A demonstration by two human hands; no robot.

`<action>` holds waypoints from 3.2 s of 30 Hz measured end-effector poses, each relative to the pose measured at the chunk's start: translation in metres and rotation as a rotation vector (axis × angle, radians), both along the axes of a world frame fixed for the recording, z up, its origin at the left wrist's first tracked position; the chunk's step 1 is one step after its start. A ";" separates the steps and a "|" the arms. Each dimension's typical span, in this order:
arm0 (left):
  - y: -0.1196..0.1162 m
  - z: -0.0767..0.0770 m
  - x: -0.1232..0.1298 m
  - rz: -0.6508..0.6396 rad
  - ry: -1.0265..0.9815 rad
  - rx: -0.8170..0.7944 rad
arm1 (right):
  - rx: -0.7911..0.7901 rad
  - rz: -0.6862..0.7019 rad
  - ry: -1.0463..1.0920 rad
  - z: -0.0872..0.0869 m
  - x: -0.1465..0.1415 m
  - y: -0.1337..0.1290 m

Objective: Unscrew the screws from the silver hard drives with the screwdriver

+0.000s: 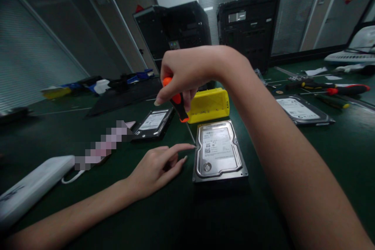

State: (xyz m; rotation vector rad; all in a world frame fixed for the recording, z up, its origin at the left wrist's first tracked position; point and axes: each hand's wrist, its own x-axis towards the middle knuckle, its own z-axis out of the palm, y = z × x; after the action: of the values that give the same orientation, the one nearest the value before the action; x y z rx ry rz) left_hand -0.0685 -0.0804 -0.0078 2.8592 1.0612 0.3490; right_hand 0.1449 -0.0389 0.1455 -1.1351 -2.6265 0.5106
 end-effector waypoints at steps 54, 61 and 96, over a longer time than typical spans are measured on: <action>0.000 0.001 0.001 0.029 0.005 -0.042 | -0.007 -0.081 -0.045 -0.006 -0.004 0.012; 0.000 0.000 0.001 0.027 0.022 -0.038 | 0.056 -0.117 -0.131 -0.008 -0.007 0.018; 0.002 0.001 0.000 -0.039 0.068 -0.054 | -0.014 -0.003 -0.112 -0.001 -0.007 0.005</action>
State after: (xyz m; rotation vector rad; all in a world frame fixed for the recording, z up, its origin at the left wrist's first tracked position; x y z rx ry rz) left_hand -0.0689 -0.0786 -0.0065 2.8581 1.0073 0.2183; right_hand 0.1375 -0.0338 0.1440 -1.2053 -2.7188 0.4789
